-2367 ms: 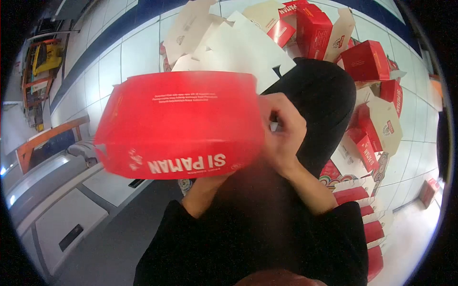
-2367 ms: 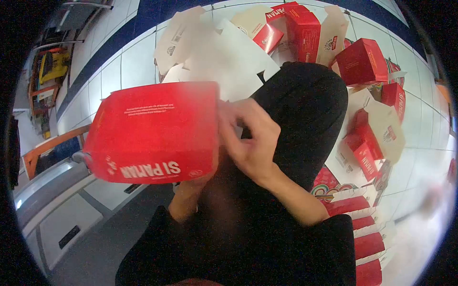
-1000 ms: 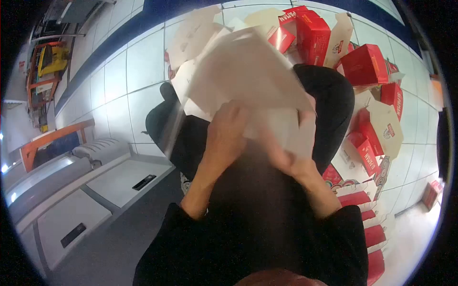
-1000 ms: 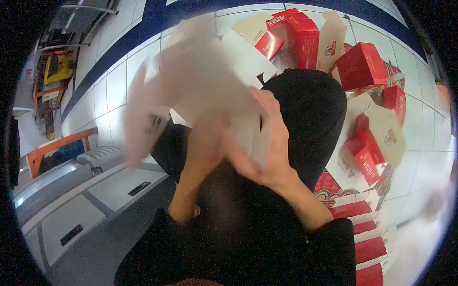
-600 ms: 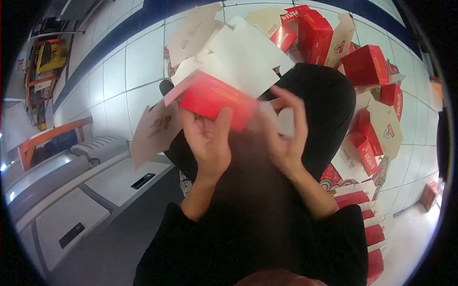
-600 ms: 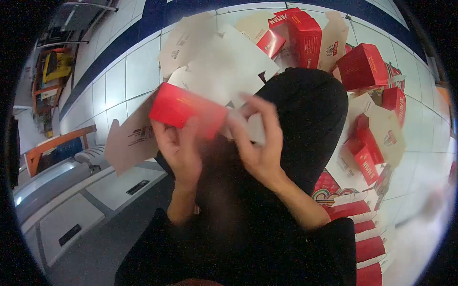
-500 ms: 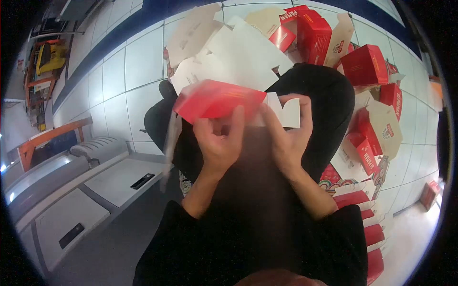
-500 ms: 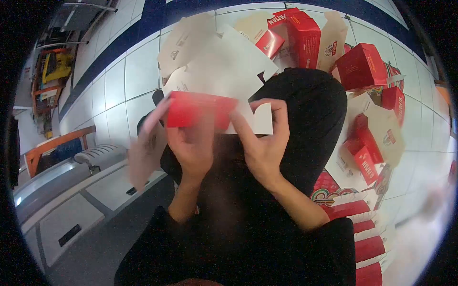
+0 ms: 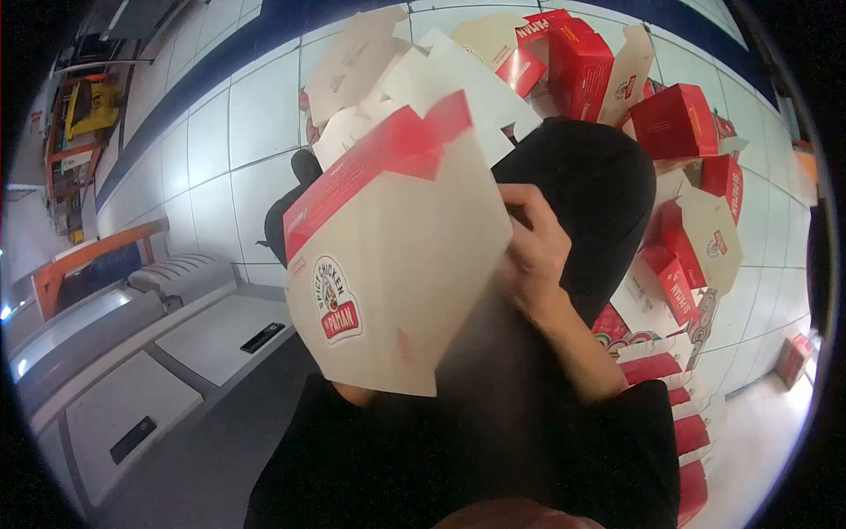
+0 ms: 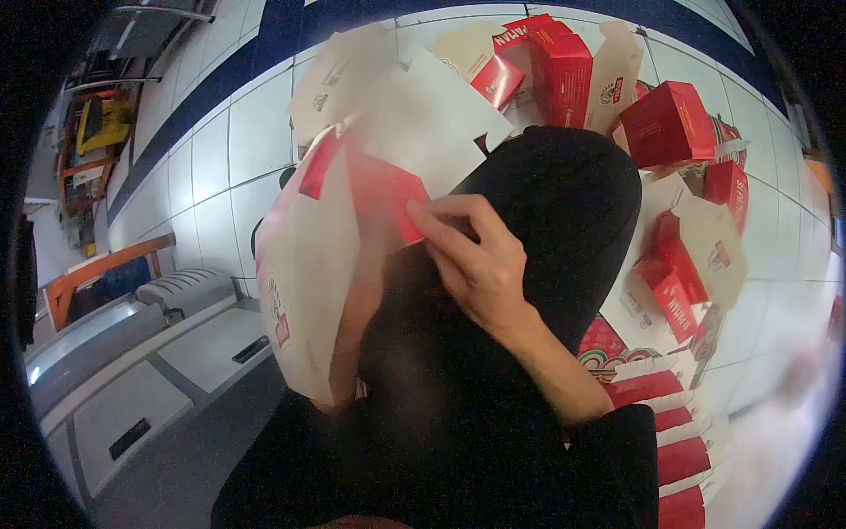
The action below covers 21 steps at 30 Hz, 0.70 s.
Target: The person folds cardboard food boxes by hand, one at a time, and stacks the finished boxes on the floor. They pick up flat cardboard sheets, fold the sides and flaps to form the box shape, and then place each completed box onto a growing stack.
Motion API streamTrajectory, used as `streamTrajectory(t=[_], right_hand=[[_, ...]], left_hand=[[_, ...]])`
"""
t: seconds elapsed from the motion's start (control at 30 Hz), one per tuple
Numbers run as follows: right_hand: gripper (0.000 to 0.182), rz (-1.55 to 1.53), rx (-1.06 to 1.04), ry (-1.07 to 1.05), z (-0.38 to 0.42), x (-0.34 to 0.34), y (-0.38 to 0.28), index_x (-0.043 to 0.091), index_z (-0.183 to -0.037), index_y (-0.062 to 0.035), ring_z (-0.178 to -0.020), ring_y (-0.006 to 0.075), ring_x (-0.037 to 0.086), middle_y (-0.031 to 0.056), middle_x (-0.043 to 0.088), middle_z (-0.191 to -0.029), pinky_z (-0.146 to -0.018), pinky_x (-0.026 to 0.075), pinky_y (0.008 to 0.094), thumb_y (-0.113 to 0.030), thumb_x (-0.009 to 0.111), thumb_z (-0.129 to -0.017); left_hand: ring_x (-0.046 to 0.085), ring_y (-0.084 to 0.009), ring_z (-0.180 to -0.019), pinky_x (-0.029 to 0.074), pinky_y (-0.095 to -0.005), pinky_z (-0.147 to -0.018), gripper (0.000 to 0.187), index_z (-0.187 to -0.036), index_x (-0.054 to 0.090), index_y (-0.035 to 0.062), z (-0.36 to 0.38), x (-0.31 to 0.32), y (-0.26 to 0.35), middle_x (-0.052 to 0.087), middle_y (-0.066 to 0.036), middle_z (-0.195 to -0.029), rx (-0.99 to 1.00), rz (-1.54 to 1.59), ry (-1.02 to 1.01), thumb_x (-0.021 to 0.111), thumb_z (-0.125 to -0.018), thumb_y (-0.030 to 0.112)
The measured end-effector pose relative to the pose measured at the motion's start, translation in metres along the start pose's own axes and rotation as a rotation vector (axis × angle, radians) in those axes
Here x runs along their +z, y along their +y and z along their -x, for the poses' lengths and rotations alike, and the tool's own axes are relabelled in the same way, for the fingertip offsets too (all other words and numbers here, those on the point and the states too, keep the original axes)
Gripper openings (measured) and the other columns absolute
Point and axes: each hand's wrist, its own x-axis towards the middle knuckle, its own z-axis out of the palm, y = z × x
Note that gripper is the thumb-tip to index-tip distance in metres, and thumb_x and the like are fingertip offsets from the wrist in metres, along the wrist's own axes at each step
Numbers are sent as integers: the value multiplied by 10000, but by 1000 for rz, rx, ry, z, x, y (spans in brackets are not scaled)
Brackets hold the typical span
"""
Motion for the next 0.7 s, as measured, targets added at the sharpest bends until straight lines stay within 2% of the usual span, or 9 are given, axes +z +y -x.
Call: streamTrajectory(t=[0.2,0.3,0.37,0.4,0.43,0.5,0.63,0.67,0.7], right_hand=[[441,-26,174,41,0,5,-11,763,-1243,-46,-826,218,678,99,660,-992,-705,546,302,72,788,-818],[357,-235,328,-74,-9,-2,-10,741,-1239,-3,-887,245,681,126,658,-1002,-781,553,326,19,769,-884],[323,-427,298,-315,-15,-12,-7,702,-1266,33,-956,267,668,157,650,-1035,-870,538,354,-53,727,-955],[250,-467,311,-385,-18,-17,-8,683,-1202,52,-989,253,643,157,643,-1058,-914,518,359,-86,677,-994],[250,-465,311,-384,-15,-19,-2,683,-1202,52,-989,253,643,157,643,-1058,-914,518,359,-86,677,-994],[141,-521,550,-131,-11,-18,11,664,-1093,50,-971,214,620,127,629,-1059,-900,508,337,-63,638,-1013],[74,-654,365,-115,-18,-15,13,635,-1071,23,-956,162,596,82,594,-1046,-851,503,324,-30,591,-1042],[52,-902,469,-35,-19,-10,3,630,-1054,15,-921,151,599,70,585,-1033,-813,507,320,-25,601,-1037],[52,-899,469,-33,-20,-11,2,630,-1054,15,-921,151,599,70,585,-1033,-813,507,320,-25,601,-1037]], left_hand=[[657,-300,-1197,535,-411,-1005,571,-1447,514,-54,17,19,-22,650,-198,-1292,20,-115,-31,761,-938,19],[654,-306,-1201,532,-414,-1008,572,-1449,513,-54,27,14,-32,650,-200,-1288,45,-207,-74,761,-940,28],[677,-344,-1126,530,-406,-983,456,-1361,584,-53,29,-1,-32,661,-202,-1206,225,-478,-172,735,-939,32],[682,-375,-1044,534,-391,-930,325,-1261,639,-48,8,-1,-8,667,-201,-1137,124,-371,-196,683,-946,16],[683,-370,-899,547,-390,-771,326,-1301,664,11,6,-8,-10,667,-191,-1075,73,-358,-230,671,-976,38],[675,-399,-876,552,-386,-758,325,-1322,651,-4,2,-24,-2,664,-204,-1034,72,-385,-419,639,-1000,43],[674,-416,-861,554,-386,-754,308,-1322,647,-9,-9,-30,7,656,-214,-979,68,-356,-433,612,-1022,57],[683,-422,-862,555,-391,-756,313,-1332,647,-1,-13,-31,7,665,-218,-981,103,-356,-416,607,-1029,65],[692,-427,-863,555,-396,-757,318,-1343,647,6,-16,-31,7,674,-223,-982,136,-354,-401,601,-1036,73]])
